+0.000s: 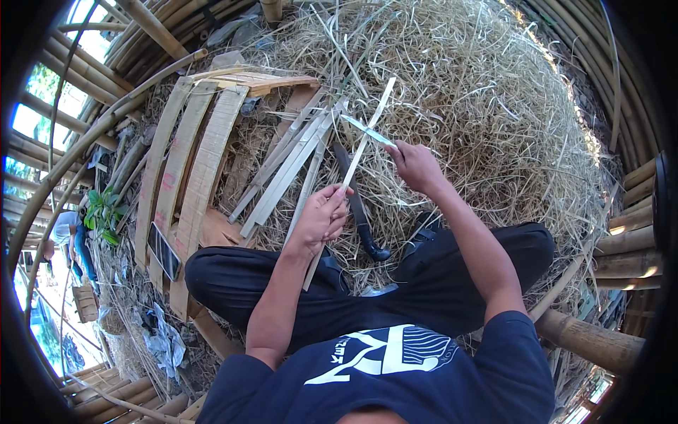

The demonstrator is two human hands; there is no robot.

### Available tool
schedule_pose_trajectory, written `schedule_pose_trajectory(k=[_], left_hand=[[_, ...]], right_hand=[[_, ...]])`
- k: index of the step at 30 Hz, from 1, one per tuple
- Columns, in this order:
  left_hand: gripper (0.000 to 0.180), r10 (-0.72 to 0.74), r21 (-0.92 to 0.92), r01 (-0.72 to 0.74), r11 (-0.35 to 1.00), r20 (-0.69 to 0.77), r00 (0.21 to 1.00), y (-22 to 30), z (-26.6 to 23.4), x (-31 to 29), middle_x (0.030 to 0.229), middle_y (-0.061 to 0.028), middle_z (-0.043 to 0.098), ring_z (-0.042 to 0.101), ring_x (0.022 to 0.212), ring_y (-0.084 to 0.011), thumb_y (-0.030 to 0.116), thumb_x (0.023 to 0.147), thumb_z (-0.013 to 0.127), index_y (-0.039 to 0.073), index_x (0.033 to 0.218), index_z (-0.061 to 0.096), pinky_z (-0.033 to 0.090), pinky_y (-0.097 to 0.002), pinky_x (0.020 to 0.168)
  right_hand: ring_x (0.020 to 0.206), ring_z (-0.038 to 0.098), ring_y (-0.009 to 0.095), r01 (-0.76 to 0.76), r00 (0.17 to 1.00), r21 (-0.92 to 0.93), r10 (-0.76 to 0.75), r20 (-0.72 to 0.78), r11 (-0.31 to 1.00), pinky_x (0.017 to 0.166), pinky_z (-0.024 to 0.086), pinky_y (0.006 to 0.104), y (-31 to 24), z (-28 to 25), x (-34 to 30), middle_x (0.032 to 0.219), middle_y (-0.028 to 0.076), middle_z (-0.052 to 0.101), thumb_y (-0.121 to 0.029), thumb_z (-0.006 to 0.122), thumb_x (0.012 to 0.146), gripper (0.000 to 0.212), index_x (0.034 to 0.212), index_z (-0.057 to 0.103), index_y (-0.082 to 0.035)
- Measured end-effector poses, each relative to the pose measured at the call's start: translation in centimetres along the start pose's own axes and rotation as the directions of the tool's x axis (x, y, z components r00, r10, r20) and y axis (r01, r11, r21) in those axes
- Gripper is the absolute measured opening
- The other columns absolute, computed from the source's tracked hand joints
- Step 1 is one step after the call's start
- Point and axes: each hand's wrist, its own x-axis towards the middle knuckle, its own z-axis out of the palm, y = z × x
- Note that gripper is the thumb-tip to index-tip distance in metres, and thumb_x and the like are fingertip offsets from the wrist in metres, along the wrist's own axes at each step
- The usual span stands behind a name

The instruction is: The person repeatedly scrapes, shaves, and pares down a thin strip of bamboo using a small knife.

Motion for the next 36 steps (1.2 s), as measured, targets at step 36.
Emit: schedule_pose_trajectory(k=[36], left_hand=[[0.02,0.108,0.164,-0.101,0.981,-0.032,0.994,-2.0,0.3,-3.8,0.06,0.0025,0.042,0.032,0.037,-0.0024,0.02,0.101,0.046,0.002,0.108,0.051,0.028,-0.0182,0.032]], right_hand=[[0.062,0.061,0.024,0.231,0.932,0.292,-0.124,-0.342,0.928,0.061,0.048,0.034,-5.9,-3.1,-0.1,0.077,0.014,0.066,-0.028,0.074,0.081,0.039,0.108,0.065,-0.002]])
